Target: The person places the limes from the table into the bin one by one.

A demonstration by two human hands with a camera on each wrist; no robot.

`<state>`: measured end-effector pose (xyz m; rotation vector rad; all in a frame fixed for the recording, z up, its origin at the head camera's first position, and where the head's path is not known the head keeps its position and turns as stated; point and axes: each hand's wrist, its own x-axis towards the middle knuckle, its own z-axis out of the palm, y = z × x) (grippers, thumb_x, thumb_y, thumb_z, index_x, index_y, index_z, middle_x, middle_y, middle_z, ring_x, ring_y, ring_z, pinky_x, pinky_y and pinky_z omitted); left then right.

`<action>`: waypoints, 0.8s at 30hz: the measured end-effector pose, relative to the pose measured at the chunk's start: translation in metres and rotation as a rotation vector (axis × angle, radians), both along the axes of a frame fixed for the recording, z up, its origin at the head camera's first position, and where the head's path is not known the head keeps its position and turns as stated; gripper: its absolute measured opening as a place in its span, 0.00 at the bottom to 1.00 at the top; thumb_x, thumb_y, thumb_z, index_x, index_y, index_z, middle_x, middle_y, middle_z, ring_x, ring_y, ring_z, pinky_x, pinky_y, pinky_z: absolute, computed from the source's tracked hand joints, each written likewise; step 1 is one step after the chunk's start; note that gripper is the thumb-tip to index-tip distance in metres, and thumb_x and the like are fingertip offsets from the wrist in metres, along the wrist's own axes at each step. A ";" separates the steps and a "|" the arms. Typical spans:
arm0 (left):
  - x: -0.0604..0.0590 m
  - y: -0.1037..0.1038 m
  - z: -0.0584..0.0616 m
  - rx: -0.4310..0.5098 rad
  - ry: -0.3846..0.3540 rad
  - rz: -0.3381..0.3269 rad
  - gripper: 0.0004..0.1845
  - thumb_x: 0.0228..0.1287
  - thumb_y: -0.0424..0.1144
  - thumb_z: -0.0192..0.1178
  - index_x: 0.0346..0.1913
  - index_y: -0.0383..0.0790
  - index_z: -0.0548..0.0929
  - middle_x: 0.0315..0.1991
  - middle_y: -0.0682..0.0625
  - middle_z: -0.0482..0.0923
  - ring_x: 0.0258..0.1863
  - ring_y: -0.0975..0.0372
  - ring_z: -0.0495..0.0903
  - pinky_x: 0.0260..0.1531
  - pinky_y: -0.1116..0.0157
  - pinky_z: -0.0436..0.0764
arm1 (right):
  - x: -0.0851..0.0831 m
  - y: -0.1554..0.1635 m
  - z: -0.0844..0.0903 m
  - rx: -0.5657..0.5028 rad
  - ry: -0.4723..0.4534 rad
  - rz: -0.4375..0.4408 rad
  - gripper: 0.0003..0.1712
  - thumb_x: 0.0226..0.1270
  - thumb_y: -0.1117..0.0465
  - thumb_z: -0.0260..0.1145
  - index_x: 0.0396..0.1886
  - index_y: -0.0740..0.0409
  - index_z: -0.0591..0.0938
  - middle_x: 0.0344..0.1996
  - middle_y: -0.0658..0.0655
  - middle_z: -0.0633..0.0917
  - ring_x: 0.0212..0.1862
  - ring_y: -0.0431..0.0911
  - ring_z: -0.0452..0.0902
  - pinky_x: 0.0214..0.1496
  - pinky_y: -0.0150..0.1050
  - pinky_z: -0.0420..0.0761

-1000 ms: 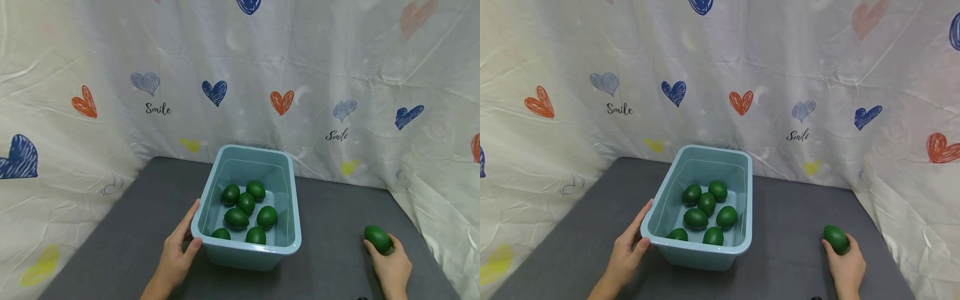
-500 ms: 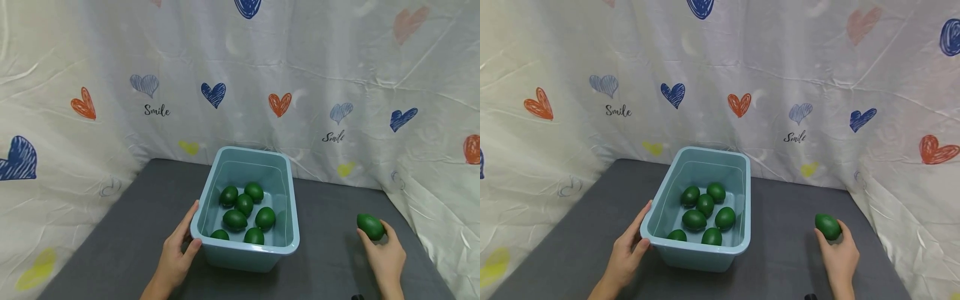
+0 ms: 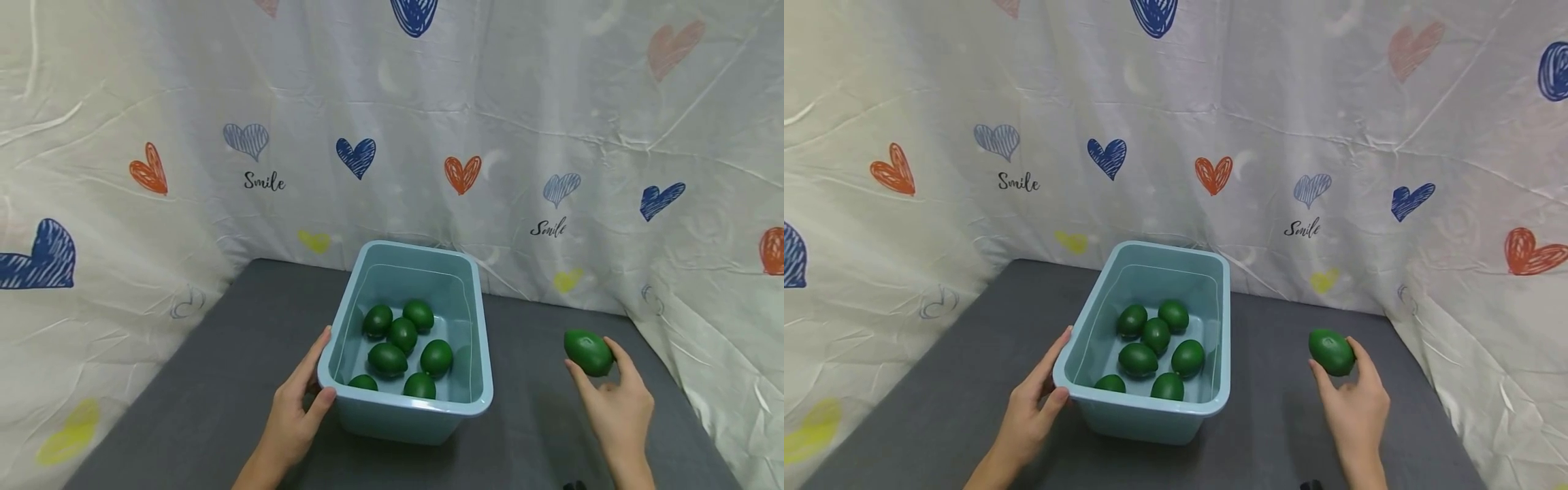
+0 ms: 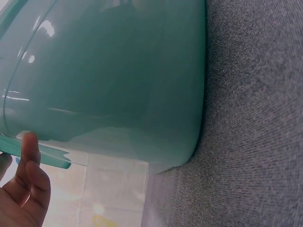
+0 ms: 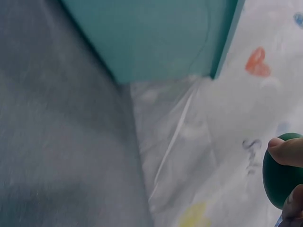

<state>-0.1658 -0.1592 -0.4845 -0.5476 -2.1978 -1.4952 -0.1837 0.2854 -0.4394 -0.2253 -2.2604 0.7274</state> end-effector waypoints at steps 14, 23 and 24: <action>0.001 -0.001 0.000 0.003 0.018 -0.018 0.41 0.75 0.28 0.60 0.86 0.50 0.58 0.84 0.48 0.60 0.72 0.69 0.70 0.56 0.72 0.80 | 0.012 -0.059 0.023 -0.081 0.028 0.161 0.42 0.56 0.59 0.86 0.70 0.58 0.81 0.27 0.61 0.83 0.06 0.32 0.60 0.12 0.31 0.61; 0.002 -0.001 0.001 0.018 0.049 -0.010 0.40 0.76 0.30 0.59 0.85 0.49 0.59 0.83 0.47 0.61 0.70 0.69 0.72 0.54 0.72 0.81 | 0.012 -0.100 0.030 -0.142 0.015 0.274 0.43 0.53 0.60 0.88 0.71 0.53 0.81 0.20 0.53 0.76 0.07 0.33 0.60 0.13 0.31 0.62; 0.002 -0.002 0.001 0.016 0.054 -0.008 0.40 0.76 0.29 0.59 0.85 0.48 0.59 0.83 0.46 0.61 0.70 0.69 0.72 0.54 0.72 0.80 | 0.012 -0.104 0.031 -0.146 0.012 0.288 0.43 0.53 0.60 0.88 0.70 0.52 0.81 0.19 0.52 0.75 0.07 0.33 0.60 0.13 0.32 0.62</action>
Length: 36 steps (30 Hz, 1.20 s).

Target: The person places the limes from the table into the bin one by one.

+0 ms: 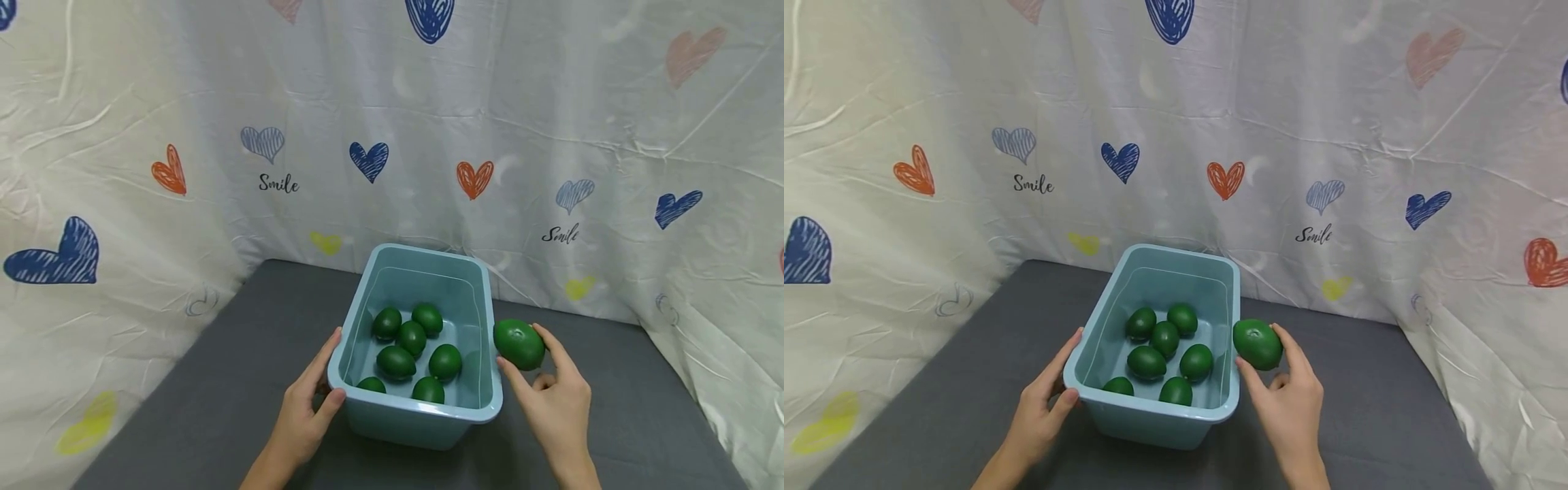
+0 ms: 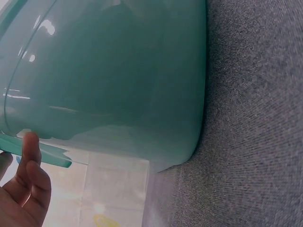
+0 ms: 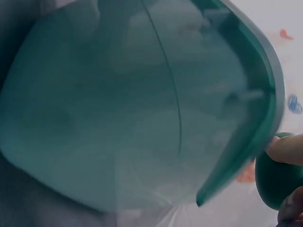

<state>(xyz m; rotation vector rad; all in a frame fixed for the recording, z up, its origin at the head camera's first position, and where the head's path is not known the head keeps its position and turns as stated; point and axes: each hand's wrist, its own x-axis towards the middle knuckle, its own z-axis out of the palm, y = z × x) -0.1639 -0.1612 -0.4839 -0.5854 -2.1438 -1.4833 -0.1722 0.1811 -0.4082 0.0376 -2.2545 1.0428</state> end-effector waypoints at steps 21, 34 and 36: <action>0.001 0.000 0.000 -0.012 0.002 0.009 0.39 0.76 0.30 0.59 0.85 0.48 0.59 0.83 0.48 0.61 0.72 0.69 0.71 0.55 0.72 0.80 | -0.001 -0.034 0.000 -0.041 -0.007 0.133 0.43 0.50 0.63 0.89 0.68 0.52 0.82 0.17 0.49 0.71 0.07 0.31 0.54 0.11 0.32 0.60; 0.002 -0.001 0.000 -0.015 -0.004 0.000 0.40 0.76 0.30 0.60 0.86 0.49 0.58 0.83 0.48 0.61 0.52 0.58 0.80 0.39 0.66 0.82 | -0.001 -0.035 0.000 -0.025 -0.009 0.157 0.44 0.51 0.61 0.88 0.70 0.56 0.82 0.29 0.52 0.86 0.08 0.30 0.52 0.11 0.32 0.59; 0.001 -0.002 0.000 -0.019 -0.009 0.000 0.40 0.76 0.31 0.60 0.86 0.49 0.58 0.83 0.49 0.61 0.49 0.58 0.80 0.37 0.66 0.82 | 0.000 -0.034 0.000 -0.024 -0.004 0.166 0.45 0.51 0.61 0.88 0.71 0.55 0.81 0.47 0.52 0.90 0.08 0.30 0.52 0.11 0.32 0.59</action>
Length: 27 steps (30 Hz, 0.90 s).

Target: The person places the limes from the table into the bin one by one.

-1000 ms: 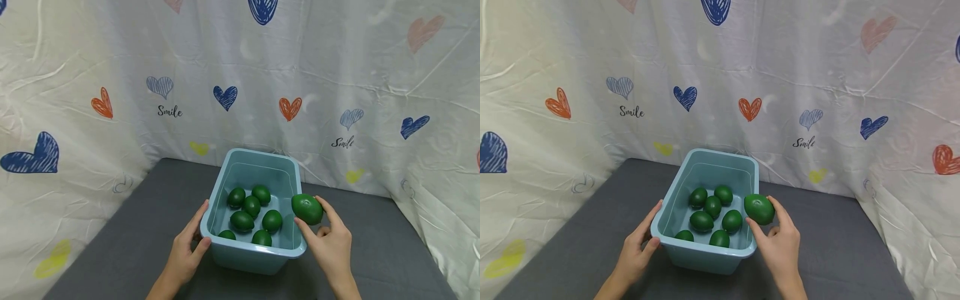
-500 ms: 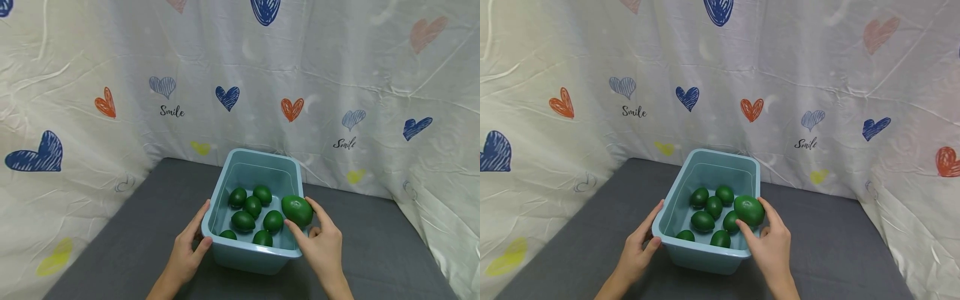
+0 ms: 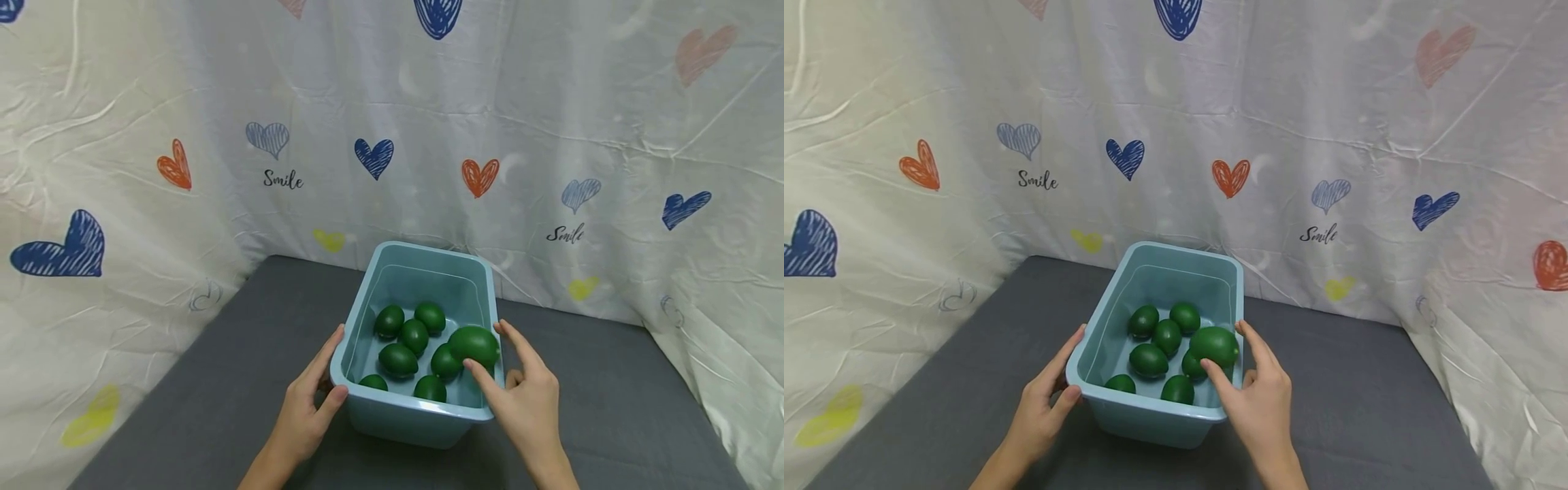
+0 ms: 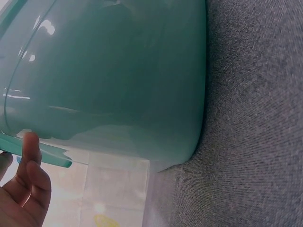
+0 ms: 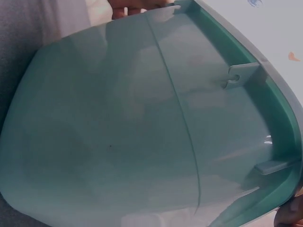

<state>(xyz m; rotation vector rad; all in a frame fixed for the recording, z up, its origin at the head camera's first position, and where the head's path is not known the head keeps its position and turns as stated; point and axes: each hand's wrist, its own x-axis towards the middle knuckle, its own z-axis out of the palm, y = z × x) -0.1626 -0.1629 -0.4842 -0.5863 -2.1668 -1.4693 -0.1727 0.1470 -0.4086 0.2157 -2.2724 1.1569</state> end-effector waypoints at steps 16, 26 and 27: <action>-0.003 0.004 0.002 -0.005 0.015 -0.018 0.40 0.76 0.30 0.60 0.85 0.48 0.59 0.83 0.47 0.62 0.55 0.64 0.78 0.38 0.67 0.82 | 0.009 0.009 -0.004 -0.017 0.036 -0.020 0.41 0.55 0.64 0.86 0.70 0.51 0.81 0.62 0.50 0.87 0.08 0.29 0.56 0.12 0.31 0.59; 0.005 -0.021 0.013 -0.200 -0.121 0.121 0.34 0.80 0.42 0.61 0.84 0.56 0.64 0.62 0.54 0.84 0.37 0.70 0.79 0.34 0.66 0.80 | 0.007 0.034 -0.026 0.115 -0.073 -0.092 0.24 0.73 0.57 0.75 0.65 0.57 0.83 0.54 0.54 0.90 0.22 0.36 0.83 0.24 0.33 0.79; 0.006 -0.029 0.016 -0.250 -0.156 0.155 0.32 0.81 0.44 0.59 0.83 0.54 0.67 0.58 0.55 0.86 0.36 0.68 0.80 0.36 0.63 0.81 | 0.007 0.039 -0.030 0.159 -0.109 -0.105 0.24 0.74 0.54 0.73 0.64 0.58 0.84 0.55 0.56 0.90 0.29 0.40 0.87 0.30 0.37 0.84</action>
